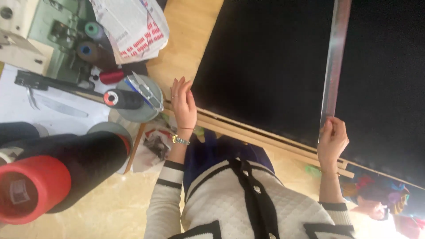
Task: Ironing black fabric, measuring it with a ruler, and positioning paper patterns on the fabric for cutting.
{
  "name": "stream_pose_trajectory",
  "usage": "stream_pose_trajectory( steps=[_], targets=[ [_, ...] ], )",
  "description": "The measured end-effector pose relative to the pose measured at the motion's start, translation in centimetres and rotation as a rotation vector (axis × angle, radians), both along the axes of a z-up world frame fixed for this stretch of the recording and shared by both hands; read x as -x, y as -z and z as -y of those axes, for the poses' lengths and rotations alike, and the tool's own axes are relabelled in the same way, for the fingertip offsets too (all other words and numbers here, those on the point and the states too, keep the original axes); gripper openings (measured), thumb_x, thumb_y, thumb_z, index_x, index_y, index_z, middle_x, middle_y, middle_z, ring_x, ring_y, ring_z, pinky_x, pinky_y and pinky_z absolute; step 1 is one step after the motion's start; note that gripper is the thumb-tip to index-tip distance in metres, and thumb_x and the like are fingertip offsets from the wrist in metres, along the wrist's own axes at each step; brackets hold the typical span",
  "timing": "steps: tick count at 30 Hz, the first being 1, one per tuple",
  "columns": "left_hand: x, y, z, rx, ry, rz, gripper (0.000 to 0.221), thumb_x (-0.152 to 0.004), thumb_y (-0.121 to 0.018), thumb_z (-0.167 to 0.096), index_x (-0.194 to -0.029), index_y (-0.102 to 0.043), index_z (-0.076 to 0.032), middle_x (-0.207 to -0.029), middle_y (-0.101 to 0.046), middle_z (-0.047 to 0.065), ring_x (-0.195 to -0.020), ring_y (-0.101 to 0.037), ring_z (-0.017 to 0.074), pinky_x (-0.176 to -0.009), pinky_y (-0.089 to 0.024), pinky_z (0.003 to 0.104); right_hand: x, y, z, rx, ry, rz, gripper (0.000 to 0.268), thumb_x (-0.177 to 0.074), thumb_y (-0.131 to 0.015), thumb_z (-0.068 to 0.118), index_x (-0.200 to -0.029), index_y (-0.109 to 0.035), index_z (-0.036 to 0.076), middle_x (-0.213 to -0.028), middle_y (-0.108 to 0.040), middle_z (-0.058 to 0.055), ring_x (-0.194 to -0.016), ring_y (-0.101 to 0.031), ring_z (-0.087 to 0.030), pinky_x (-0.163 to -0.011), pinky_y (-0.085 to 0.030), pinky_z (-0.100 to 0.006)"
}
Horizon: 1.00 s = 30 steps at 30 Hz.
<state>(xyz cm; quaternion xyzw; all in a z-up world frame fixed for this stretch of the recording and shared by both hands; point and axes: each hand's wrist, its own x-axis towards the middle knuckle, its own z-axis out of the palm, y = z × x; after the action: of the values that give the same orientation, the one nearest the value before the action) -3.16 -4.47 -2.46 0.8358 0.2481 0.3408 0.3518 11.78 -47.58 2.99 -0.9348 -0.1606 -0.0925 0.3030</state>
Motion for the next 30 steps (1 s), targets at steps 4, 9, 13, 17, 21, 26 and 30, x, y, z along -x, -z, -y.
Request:
stream_pose_trajectory(
  steps=[4,9,13,17,21,26,30],
  targets=[
    [2.3,0.8,0.3,-0.042,-0.002,0.067,0.03,-0.109,-0.042,0.0,-0.131,-0.061,-0.005,-0.141,-0.06,0.014,-0.144,-0.046,0.0404,-0.125,-0.037,0.052,0.4,0.6,-0.6,-0.056,-0.014,0.139,0.019,-0.123,-0.052,0.015,-0.12,-0.062,0.0,-0.095,-0.068,-0.011,-0.076,-0.062,-0.023,-0.069,-0.046,-0.038],
    [5.5,2.9,2.3,-0.178,0.019,-0.057,0.03,-0.109,-0.046,-0.012,-0.135,-0.061,-0.007,-0.147,-0.055,0.015,-0.147,-0.04,0.0412,-0.126,-0.03,0.058,-0.1,-0.9,-2.0,-0.095,-0.101,0.125,0.021,-0.125,-0.046,0.014,-0.125,-0.057,-0.003,-0.1,-0.072,-0.016,-0.081,-0.069,-0.026,-0.075,-0.053,-0.038],
    [6.3,5.2,3.9,-0.371,0.153,-0.149,0.036,-0.108,-0.054,-0.031,-0.14,-0.063,-0.017,-0.156,-0.05,0.009,-0.15,-0.038,0.0332,-0.127,-0.021,0.062,-0.2,-0.6,-2.6,-0.065,-0.211,0.094,0.017,-0.122,-0.048,0.004,-0.126,-0.06,-0.007,-0.105,-0.072,-0.019,-0.083,-0.068,-0.026,-0.072,-0.051,-0.037],
    [4.5,5.7,4.0,-0.476,0.293,-0.115,0.047,-0.108,-0.044,-0.049,-0.146,-0.056,-0.025,-0.164,-0.04,0.0,-0.155,-0.027,0.0271,-0.124,-0.014,0.063,-0.1,0.1,-3.2,-0.008,-0.176,0.103,0.014,-0.114,-0.061,-0.008,-0.126,-0.066,-0.002,-0.098,-0.074,-0.014,-0.087,-0.069,-0.033,-0.079,-0.053,-0.044],
    [3.6,5.4,3.3,-0.523,0.362,-0.158,0.052,-0.106,-0.044,-0.056,-0.144,-0.058,-0.024,-0.161,-0.047,0.0,-0.152,-0.037,0.0257,-0.121,-0.013,0.07,-0.5,-0.2,-3.1,0.066,-0.269,0.197,0.013,-0.112,-0.065,-0.003,-0.124,-0.069,-0.003,-0.109,-0.074,-0.018,-0.097,-0.068,-0.039,-0.085,-0.05,-0.047],
    [2.1,3.7,4.3,-0.486,0.297,-0.146,0.048,-0.105,-0.048,-0.052,-0.142,-0.06,-0.023,-0.157,-0.05,0.003,-0.147,-0.043,0.0278,-0.119,-0.015,0.073,-0.6,-0.3,-1.1,0.176,-0.306,0.194,0.02,-0.11,-0.067,-0.004,-0.127,-0.074,0.002,-0.113,-0.073,-0.014,-0.1,-0.067,-0.032,-0.086,-0.048,-0.041],
    [-1.8,0.8,6.4,-0.449,0.171,-0.388,0.06,-0.101,-0.055,-0.055,-0.152,-0.049,-0.023,-0.167,-0.036,0.008,-0.154,-0.031,0.0293,-0.119,-0.015,0.073,-1.4,1.3,2.6,0.272,-0.344,0.202,0.021,-0.105,-0.071,0.003,-0.124,-0.077,0.012,-0.113,-0.07,-0.008,-0.102,-0.066,-0.029,-0.087,-0.049,-0.038]
  ],
)
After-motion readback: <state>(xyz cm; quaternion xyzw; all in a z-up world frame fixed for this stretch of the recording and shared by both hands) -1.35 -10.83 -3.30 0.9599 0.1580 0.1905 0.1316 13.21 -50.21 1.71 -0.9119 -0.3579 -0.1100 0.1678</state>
